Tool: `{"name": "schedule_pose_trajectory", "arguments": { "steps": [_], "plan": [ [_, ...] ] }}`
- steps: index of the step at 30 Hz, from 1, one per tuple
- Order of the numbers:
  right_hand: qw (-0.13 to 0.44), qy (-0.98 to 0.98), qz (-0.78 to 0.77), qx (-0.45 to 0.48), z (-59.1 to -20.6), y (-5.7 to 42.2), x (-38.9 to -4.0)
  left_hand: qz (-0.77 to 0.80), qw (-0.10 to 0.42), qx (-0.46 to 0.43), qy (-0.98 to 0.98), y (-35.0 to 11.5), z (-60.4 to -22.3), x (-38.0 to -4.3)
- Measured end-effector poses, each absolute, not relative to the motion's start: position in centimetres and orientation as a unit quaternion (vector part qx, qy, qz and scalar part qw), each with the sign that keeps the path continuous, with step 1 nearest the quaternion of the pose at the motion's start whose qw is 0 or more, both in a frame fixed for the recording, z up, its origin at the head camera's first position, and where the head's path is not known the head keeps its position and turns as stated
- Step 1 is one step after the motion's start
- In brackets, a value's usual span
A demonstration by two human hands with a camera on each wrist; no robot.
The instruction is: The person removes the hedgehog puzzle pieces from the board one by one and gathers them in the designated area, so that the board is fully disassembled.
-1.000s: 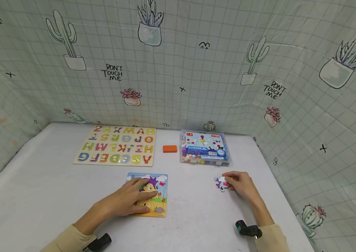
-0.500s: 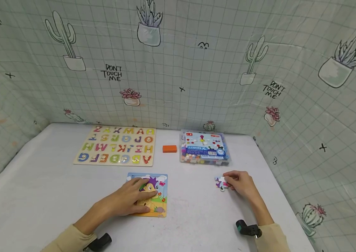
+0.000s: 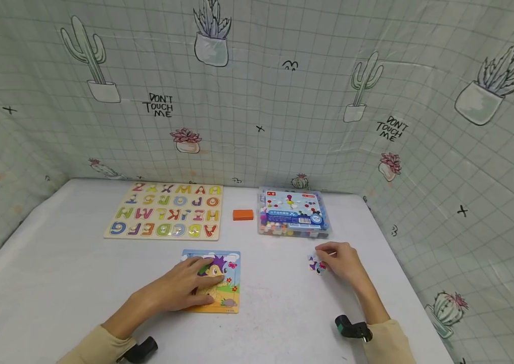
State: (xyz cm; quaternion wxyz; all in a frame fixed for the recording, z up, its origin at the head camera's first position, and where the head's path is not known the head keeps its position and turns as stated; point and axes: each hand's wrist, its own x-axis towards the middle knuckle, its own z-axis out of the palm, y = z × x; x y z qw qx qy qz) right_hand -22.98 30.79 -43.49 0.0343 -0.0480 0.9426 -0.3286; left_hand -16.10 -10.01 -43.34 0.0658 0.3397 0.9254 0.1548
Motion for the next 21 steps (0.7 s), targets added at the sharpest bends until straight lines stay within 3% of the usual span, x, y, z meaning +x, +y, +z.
{"name": "schedule_pose_trajectory", "arguments": {
  "steps": [21],
  "plan": [
    [0.051, 0.929, -0.339, -0.141, -43.1, 21.4, -23.1, 0.199, 0.076, 0.319, 0.924, -10.0, -43.8, -15.7]
  ]
}}
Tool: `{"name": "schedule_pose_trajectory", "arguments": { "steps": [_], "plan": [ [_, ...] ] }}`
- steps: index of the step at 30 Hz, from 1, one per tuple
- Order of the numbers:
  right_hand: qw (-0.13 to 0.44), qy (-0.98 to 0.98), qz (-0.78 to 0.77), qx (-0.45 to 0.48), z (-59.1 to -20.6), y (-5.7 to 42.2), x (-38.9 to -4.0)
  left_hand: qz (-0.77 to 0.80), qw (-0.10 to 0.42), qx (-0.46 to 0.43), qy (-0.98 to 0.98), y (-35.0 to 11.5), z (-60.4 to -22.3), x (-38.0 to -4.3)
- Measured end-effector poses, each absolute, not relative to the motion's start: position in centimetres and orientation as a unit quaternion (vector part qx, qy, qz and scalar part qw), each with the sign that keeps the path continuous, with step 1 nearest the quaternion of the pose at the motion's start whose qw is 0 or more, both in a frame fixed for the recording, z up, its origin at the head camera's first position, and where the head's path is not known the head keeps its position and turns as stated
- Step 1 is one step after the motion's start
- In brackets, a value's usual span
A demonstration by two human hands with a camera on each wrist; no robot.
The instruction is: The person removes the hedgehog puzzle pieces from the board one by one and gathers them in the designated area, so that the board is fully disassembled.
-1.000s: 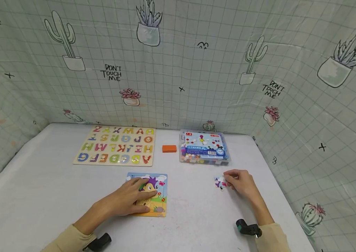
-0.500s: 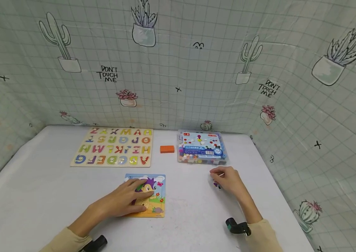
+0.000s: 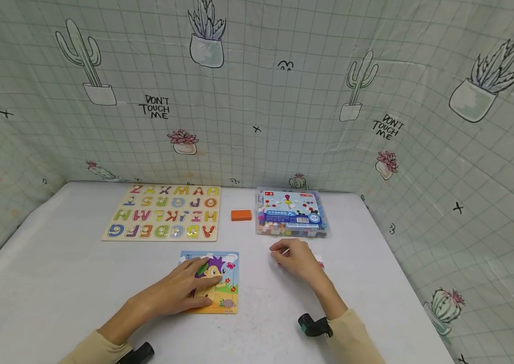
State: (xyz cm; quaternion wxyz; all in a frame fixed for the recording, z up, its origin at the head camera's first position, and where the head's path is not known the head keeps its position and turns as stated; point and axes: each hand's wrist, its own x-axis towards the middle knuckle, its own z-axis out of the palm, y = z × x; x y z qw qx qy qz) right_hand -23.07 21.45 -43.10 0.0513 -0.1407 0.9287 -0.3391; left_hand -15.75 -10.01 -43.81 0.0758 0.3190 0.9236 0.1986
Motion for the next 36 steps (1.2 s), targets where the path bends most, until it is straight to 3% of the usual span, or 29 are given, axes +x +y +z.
{"name": "schedule_pose_trajectory", "arguments": {
  "steps": [12, 36],
  "plan": [
    [0.073, 0.92, -0.336, -0.186, -43.3, 15.8, -22.9, 0.198, 0.079, 0.282, 0.935, -9.8, -43.9, -15.3],
    [0.073, 0.916, -0.305, -0.25, -44.3, 10.6, -23.1, 0.057, -0.025, 0.265, 0.962, -7.9, -44.2, -13.3]
  ]
}}
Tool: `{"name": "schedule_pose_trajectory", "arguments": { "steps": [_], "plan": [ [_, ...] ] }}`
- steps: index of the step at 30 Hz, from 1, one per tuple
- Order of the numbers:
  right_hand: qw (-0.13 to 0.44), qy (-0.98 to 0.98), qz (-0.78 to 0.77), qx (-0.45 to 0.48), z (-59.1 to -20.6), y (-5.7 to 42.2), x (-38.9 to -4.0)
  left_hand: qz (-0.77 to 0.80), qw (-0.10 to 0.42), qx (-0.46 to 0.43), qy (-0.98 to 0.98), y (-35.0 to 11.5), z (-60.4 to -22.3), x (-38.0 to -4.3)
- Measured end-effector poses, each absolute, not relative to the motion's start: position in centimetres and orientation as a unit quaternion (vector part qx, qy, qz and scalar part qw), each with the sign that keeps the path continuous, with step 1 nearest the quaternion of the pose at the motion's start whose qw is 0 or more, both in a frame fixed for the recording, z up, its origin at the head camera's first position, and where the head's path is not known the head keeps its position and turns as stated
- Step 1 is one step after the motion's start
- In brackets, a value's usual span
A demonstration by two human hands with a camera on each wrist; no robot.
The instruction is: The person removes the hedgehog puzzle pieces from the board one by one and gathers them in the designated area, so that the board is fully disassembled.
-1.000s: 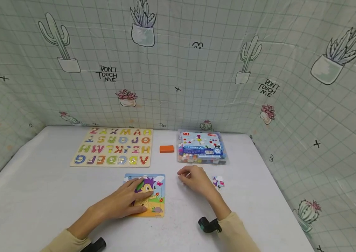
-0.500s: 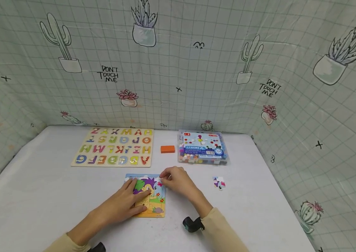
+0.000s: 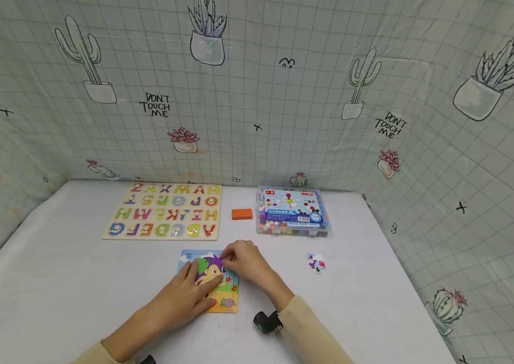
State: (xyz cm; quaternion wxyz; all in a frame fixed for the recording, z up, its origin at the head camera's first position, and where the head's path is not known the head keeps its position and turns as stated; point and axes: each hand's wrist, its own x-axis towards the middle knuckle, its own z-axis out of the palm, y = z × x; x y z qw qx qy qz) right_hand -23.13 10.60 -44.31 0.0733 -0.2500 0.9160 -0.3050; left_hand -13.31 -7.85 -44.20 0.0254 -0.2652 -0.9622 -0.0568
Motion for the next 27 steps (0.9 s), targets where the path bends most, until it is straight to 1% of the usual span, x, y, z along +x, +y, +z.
{"name": "schedule_pose_trajectory", "arguments": {
  "steps": [5, 13, 27],
  "plan": [
    [0.078, 0.92, -0.298, -0.242, -44.34, 10.43, -23.11, -0.059, 0.028, -0.261, -0.963, -7.66, -44.16, -13.3],
    [0.077, 0.916, -0.301, -0.252, -44.58, 10.31, -23.12, -0.034, 0.047, -0.265, -0.963, -7.66, -44.25, -13.14],
    [0.089, 0.911, -0.325, -0.238, -44.84, 10.15, -23.42, -0.028, 0.048, -0.256, -0.965, -7.59, -44.33, -13.07]
  ]
}}
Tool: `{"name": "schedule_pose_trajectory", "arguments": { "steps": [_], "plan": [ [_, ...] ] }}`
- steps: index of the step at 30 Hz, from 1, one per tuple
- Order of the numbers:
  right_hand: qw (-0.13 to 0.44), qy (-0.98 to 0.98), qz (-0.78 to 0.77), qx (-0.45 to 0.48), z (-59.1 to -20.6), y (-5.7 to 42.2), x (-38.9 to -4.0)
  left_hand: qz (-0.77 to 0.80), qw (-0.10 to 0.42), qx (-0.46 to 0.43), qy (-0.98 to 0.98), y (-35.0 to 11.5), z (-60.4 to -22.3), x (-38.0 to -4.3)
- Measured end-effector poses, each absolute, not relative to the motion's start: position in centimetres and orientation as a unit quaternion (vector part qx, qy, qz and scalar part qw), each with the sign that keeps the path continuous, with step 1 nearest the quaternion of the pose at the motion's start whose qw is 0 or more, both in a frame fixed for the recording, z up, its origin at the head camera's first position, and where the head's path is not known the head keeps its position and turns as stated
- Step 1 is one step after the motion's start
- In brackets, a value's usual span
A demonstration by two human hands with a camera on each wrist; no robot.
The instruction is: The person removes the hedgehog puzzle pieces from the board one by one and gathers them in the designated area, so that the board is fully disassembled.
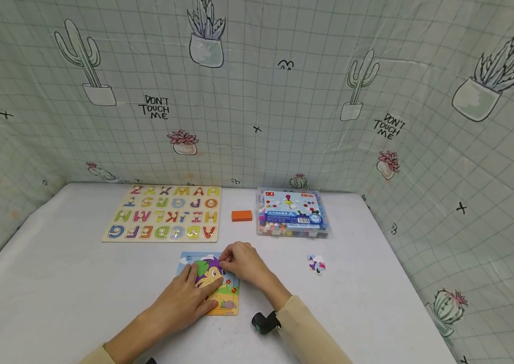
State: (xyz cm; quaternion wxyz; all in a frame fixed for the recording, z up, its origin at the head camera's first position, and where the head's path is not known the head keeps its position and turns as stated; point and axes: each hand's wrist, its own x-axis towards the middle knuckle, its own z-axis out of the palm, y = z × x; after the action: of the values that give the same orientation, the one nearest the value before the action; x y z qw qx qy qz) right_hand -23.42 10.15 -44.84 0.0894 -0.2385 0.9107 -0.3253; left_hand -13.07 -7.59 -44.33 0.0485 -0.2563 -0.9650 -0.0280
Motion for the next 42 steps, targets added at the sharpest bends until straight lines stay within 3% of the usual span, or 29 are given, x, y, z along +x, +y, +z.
{"name": "schedule_pose_trajectory", "arguments": {
  "steps": [31, 42],
  "plan": [
    [0.117, 0.9, -0.369, -0.201, -44.76, 10.12, -23.78, -0.047, 0.031, -0.248, -0.967, -7.47, -44.13, -13.0],
    [0.133, 0.887, -0.4, -0.188, -44.95, 9.99, -24.02, -0.087, -0.015, -0.249, -0.964, -8.28, -43.85, -13.28]
  ]
}}
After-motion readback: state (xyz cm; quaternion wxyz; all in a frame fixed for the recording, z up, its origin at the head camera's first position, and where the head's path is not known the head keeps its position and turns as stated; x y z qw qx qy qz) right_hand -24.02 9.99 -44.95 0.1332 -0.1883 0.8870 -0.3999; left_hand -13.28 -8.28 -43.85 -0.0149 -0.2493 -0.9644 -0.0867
